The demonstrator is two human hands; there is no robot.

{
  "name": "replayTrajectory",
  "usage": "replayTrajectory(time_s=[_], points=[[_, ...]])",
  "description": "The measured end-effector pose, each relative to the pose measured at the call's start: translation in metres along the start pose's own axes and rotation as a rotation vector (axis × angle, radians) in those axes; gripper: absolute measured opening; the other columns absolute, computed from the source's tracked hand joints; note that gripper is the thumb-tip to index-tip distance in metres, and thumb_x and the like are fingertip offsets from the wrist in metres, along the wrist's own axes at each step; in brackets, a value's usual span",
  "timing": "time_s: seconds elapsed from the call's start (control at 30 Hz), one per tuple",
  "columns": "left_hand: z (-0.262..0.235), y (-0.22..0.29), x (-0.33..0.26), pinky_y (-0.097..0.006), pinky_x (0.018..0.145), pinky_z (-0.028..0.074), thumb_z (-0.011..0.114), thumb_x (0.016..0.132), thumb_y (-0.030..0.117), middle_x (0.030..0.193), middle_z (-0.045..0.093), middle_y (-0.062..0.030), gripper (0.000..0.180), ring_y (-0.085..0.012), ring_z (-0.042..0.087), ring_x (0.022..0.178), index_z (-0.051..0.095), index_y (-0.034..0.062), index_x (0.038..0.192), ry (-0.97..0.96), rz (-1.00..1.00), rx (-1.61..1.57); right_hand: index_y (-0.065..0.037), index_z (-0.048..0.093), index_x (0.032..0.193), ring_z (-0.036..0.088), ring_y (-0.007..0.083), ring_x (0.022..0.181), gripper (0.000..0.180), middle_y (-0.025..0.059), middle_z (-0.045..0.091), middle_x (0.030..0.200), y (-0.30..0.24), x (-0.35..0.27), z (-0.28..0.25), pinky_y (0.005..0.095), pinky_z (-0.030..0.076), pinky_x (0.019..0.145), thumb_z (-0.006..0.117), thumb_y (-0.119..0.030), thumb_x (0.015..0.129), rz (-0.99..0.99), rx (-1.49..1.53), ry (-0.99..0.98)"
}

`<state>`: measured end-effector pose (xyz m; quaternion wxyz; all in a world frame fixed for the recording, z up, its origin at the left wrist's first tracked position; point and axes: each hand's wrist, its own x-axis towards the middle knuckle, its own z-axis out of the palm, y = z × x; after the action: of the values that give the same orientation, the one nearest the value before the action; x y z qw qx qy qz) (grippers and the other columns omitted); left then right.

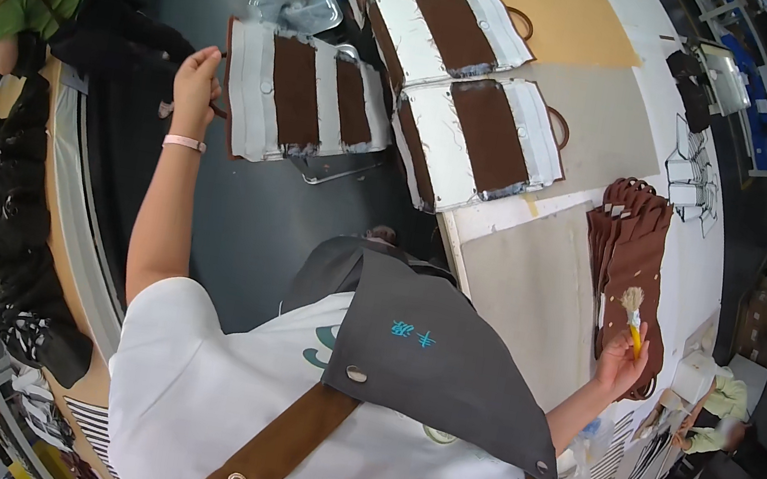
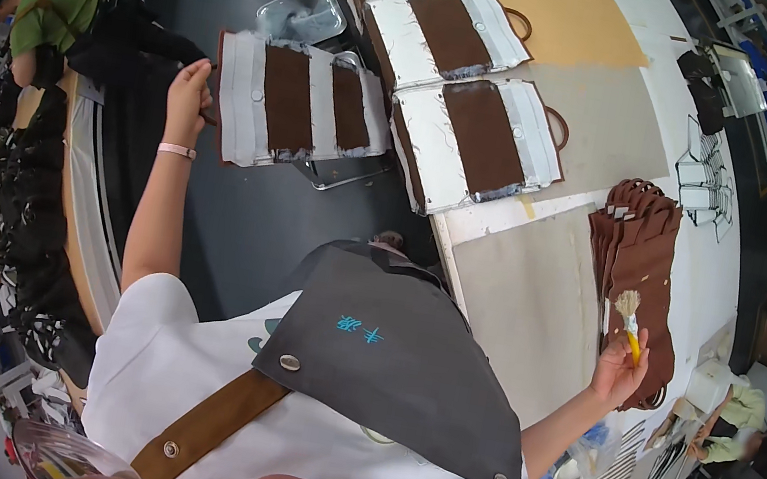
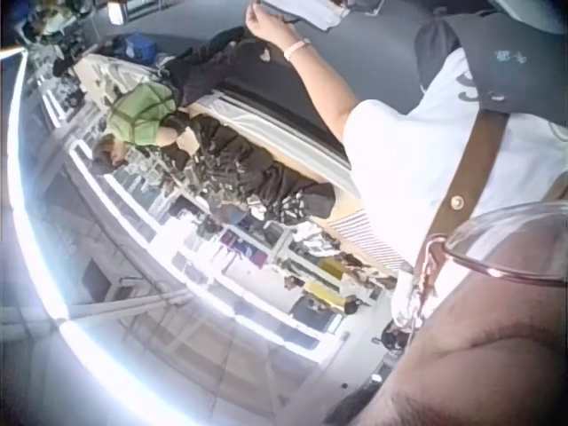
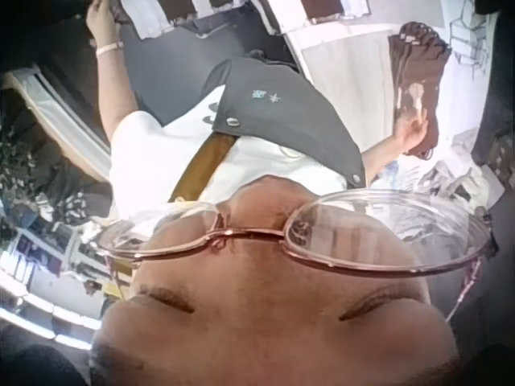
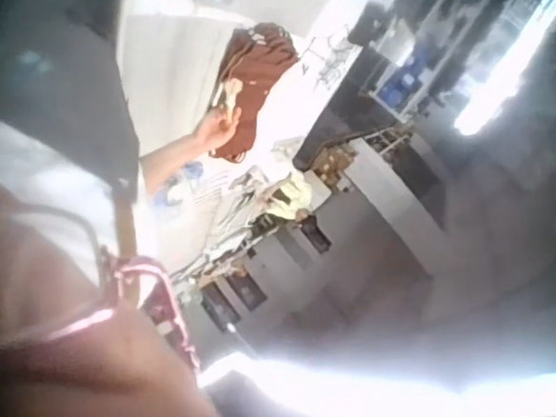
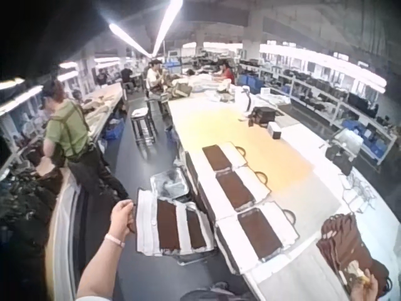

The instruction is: The person applies glue to the edges of brown fabric panels on white bag bodies using a brush. They then attach a small metal clasp to the glued area and press it into place. The person repeats this process for multiple bags on the table.

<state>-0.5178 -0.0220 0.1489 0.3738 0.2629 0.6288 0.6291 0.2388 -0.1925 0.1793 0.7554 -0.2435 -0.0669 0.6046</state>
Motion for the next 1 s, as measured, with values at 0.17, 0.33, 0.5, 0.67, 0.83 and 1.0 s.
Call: replayTrajectory(time_s=[0.17,0.33,0.5,0.67,0.83,1.0], points=[[-0.019,-0.067,0.014,-0.020,0.040,0.022,0.059,0.088,0.014,0.058,0.039,0.0065,0.026,-0.0024,0.027,0.043,0.055,-0.0012,0.109,0.090,-0.076,0.004,0.010,0.041,0.127,0.049,0.0197,0.078,0.046,0.0175,0.054,0.099,0.000,0.010,0.015,0.0283,0.045,0.070,0.054,-0.010,0.088,-0.015,-0.144,0.078],[-0.060,-0.087,0.038,-0.020,0.040,0.023,0.059,0.088,0.012,0.060,0.038,0.0060,0.025,-0.0018,0.028,0.043,0.054,-0.0024,0.108,0.116,-0.089,-0.115,0.011,0.039,0.128,0.047,0.0190,0.077,0.046,0.0173,0.053,0.098,0.016,0.013,0.029,0.0277,0.043,0.068,0.053,-0.008,0.089,-0.014,-0.194,0.100],[-0.103,-0.122,0.054,-0.020,0.041,0.025,0.060,0.088,0.014,0.059,0.038,0.0059,0.023,-0.0027,0.029,0.044,0.056,-0.0015,0.105,0.208,-0.128,-0.128,0.010,0.042,0.126,0.048,0.0193,0.078,0.043,0.0169,0.054,0.099,0.021,0.015,0.039,0.0281,0.044,0.069,0.053,-0.010,0.089,-0.003,-0.205,0.100],[-0.136,-0.165,0.057,-0.020,0.042,0.031,0.063,0.086,0.018,0.065,0.048,0.0007,0.025,-0.0046,0.036,0.046,0.059,-0.0006,0.103,0.237,-0.267,0.014,0.009,0.042,0.127,0.049,0.0195,0.078,0.043,0.0168,0.055,0.099,0.021,0.020,0.042,0.0286,0.045,0.070,0.052,-0.011,0.090,0.039,-0.200,0.072],[-0.135,-0.191,0.057,-0.020,0.042,0.031,0.064,0.086,0.019,0.072,0.057,-0.0021,0.023,-0.0047,0.037,0.046,0.060,0.0012,0.101,0.289,-0.270,0.033,0.009,0.041,0.127,0.049,0.0195,0.078,0.043,0.0165,0.055,0.099,0.024,0.026,0.048,0.0290,0.045,0.070,0.051,-0.012,0.091,0.028,-0.248,0.102],[-0.137,-0.198,0.066,-0.020,0.044,0.031,0.064,0.086,0.020,0.073,0.059,-0.0011,0.021,-0.0052,0.039,0.048,0.061,0.0029,0.098,0.290,-0.229,0.013,0.010,0.041,0.127,0.050,0.0195,0.078,0.043,0.0172,0.055,0.100,0.027,0.031,0.054,0.0291,0.046,0.069,0.050,-0.012,0.091,0.043,-0.281,0.073]])
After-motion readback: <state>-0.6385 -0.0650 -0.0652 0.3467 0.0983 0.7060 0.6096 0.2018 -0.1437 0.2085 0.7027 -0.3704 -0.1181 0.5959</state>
